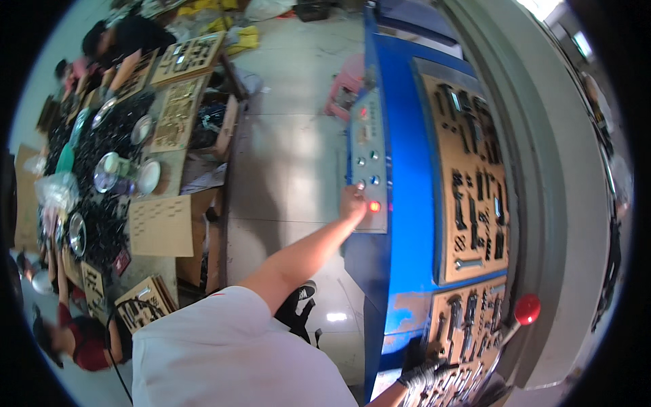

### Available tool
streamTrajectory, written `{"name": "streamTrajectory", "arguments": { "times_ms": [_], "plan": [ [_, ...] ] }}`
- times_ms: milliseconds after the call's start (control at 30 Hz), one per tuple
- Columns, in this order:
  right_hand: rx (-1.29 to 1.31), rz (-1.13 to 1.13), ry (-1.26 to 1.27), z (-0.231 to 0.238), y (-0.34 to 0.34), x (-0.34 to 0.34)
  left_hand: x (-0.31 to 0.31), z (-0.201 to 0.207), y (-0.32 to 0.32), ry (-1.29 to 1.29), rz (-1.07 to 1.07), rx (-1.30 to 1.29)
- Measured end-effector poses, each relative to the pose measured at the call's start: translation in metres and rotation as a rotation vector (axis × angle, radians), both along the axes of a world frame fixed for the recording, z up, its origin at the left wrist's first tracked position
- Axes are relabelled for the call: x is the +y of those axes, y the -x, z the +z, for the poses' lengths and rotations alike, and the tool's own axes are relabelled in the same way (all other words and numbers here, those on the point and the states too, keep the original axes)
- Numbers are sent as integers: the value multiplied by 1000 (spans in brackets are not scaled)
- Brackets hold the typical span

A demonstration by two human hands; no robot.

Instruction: The person arranges lock cylinders and hardware on a cardboard backing, covers them with a plastic sheet, and places the assembly into a heat-sealing machine. The person then closes the machine, seals the package, removes it, and repeats the process with additional sets of hardware.

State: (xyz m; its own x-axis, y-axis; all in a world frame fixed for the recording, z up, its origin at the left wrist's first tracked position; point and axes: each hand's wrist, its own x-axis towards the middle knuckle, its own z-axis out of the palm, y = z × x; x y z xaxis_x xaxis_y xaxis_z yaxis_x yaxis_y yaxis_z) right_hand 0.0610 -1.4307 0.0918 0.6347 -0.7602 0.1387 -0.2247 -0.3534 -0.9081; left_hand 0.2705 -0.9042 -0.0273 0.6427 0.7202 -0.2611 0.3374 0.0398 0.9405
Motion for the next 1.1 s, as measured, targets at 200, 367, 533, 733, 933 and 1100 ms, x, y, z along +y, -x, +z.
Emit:
{"name": "streamTrajectory", "arguments": {
  "times_ms": [200, 367, 533, 733, 933, 1100],
  "plan": [
    [67, 44, -99, 27, 7, 5, 7, 60, 31, -5, -39, -172],
    [-164, 225, -305, 94, 25, 87, -133, 173, 160, 426, -281, -787],
    [-324, 571, -82, 123, 94, 115, -329, 248, 315, 1429, -587, -129],
    [-229, 284, -109, 122, 186, -105, -476, 303, 460, 811, -1155, -230],
    [-613, -72, -418, 137, 320, -212, -601, 320, 484, 715, -1122, -238],
    [-434, -83, -208, 72, 312, -270, -628, 312, 508, 746, -1576, -68]
  ]
}}
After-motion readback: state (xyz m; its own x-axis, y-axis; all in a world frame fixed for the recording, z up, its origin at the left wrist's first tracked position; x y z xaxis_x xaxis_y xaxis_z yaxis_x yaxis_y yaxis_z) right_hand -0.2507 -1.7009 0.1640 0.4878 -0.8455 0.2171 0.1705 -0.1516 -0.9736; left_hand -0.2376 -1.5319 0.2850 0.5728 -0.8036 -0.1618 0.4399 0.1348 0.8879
